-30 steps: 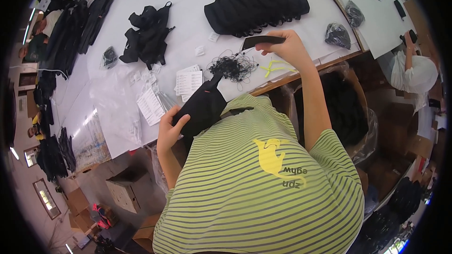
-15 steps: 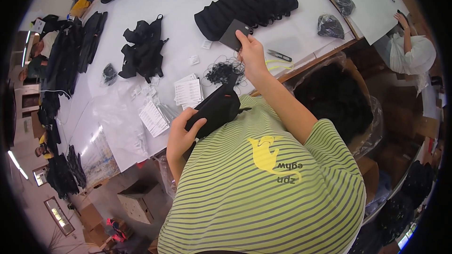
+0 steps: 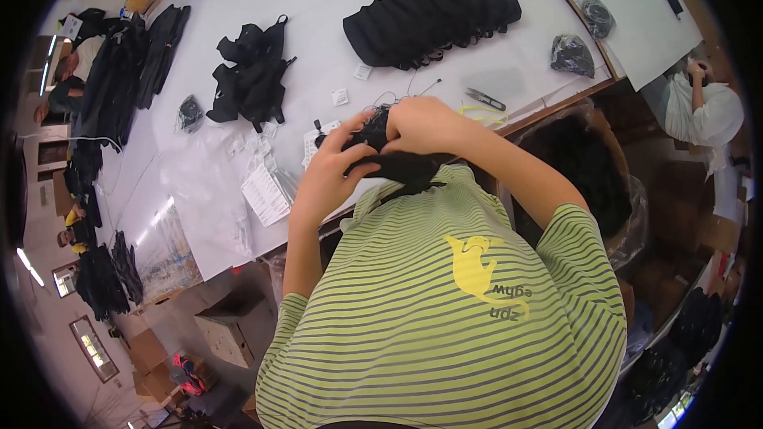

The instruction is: The recorder is attaching white paper labels with strings to small black fabric pouches on a production line.

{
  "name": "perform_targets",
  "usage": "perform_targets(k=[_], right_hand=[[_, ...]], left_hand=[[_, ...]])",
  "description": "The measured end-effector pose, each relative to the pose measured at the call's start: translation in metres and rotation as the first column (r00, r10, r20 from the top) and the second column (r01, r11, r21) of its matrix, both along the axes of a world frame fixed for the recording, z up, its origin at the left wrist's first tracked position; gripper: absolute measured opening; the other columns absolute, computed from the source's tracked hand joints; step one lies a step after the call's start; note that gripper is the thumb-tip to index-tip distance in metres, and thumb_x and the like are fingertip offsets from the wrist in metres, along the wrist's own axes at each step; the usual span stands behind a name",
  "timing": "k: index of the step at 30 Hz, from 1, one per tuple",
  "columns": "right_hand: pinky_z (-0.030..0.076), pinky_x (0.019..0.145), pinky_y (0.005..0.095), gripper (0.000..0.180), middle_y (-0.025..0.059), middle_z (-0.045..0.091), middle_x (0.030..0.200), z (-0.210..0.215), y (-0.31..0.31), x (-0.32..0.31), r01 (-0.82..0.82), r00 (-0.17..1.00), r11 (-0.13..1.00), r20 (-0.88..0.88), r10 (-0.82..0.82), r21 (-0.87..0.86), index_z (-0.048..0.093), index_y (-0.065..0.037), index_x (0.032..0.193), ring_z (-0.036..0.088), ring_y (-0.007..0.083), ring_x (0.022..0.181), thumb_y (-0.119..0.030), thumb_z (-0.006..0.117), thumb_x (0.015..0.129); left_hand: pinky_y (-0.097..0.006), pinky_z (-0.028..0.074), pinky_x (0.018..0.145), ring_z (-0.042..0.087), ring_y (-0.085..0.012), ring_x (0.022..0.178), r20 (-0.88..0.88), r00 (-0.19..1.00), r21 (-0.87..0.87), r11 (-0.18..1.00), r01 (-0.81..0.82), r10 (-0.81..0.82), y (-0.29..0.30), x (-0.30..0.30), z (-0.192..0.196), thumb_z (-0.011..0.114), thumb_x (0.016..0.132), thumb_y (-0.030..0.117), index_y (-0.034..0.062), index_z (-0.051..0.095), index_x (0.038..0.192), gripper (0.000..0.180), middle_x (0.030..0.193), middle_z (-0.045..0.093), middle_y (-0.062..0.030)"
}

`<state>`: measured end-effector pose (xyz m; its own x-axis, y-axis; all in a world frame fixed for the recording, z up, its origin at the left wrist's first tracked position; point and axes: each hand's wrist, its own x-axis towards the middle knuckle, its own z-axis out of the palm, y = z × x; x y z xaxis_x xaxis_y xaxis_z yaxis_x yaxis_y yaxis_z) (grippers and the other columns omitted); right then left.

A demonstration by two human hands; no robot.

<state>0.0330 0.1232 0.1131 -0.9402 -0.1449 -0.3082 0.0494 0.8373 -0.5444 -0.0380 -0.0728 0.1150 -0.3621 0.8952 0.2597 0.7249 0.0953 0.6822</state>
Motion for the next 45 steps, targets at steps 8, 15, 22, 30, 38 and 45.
perform_targets(k=[8,15,22,30,38,45], right_hand=[[0.037,0.051,0.0329,0.041,0.0062,0.050,0.052,0.006,0.027,0.024,0.266,0.945,0.896,0.278,-0.171,-0.356,0.066,-0.005,0.073,0.049,0.0191,0.051,-0.045,0.072,0.072],[0.042,0.055,0.0349,0.040,0.0073,0.059,0.061,0.007,0.046,0.021,0.187,0.968,0.962,0.203,-0.146,-0.201,0.066,-0.007,0.080,0.058,0.0238,0.060,-0.044,0.073,0.068],[0.049,0.066,0.0393,0.031,0.0097,0.066,0.077,-0.003,0.052,0.024,0.156,0.985,0.984,0.093,-0.148,-0.090,0.066,-0.009,0.090,0.063,0.0283,0.075,-0.033,0.072,0.070],[0.045,0.058,0.0411,0.018,0.0089,0.060,0.061,0.012,0.039,0.001,-0.038,0.953,0.989,-0.293,0.079,0.142,0.062,-0.010,0.080,0.061,0.0300,0.062,-0.026,0.068,0.072],[0.043,0.048,0.0362,0.013,0.0059,0.054,0.051,0.025,0.019,-0.009,-0.010,0.867,0.977,-0.485,0.114,0.212,0.061,-0.012,0.074,0.057,0.0249,0.048,-0.024,0.066,0.075],[0.038,0.046,0.0306,0.019,0.0033,0.049,0.048,0.016,-0.027,-0.001,0.121,0.719,0.976,-0.662,-0.212,-0.181,0.065,-0.013,0.084,0.048,0.0205,0.043,-0.023,0.074,0.071]], left_hand=[[-0.027,0.045,0.069,0.060,-0.0145,0.077,0.646,0.759,-0.279,0.901,0.331,-0.079,0.039,-0.049,-0.036,0.066,0.081,0.018,0.0046,0.063,0.090,0.016,0.081,0.066,-0.0039],[-0.041,0.043,0.089,0.052,-0.0332,0.107,-0.160,0.772,-0.138,0.760,-0.635,0.615,0.038,-0.147,-0.214,0.067,0.073,0.009,0.0082,0.060,0.105,0.033,0.121,0.055,-0.0130],[-0.036,0.044,0.084,0.057,-0.0284,0.094,-0.077,0.881,-0.276,0.839,-0.468,0.467,0.023,-0.144,-0.215,0.070,0.070,0.005,0.0031,0.057,0.089,0.023,0.101,0.061,-0.0127],[-0.027,0.045,0.077,0.059,-0.0183,0.082,0.479,0.846,0.210,0.905,-0.370,0.234,0.054,-0.082,-0.036,0.066,0.080,0.004,0.0004,0.063,0.086,0.008,0.085,0.064,-0.0073],[-0.037,0.026,0.103,0.039,-0.0251,0.121,0.130,0.823,0.256,0.783,-0.566,0.553,0.023,-0.057,-0.004,0.070,0.079,0.024,0.0082,0.057,0.119,0.045,0.128,0.048,-0.0096],[-0.035,0.041,0.095,0.054,-0.0194,0.107,0.957,0.052,0.245,0.701,-0.669,-0.285,0.009,-0.018,-0.051,0.069,0.083,0.021,0.0039,0.046,0.122,0.048,0.113,0.057,-0.0063]])
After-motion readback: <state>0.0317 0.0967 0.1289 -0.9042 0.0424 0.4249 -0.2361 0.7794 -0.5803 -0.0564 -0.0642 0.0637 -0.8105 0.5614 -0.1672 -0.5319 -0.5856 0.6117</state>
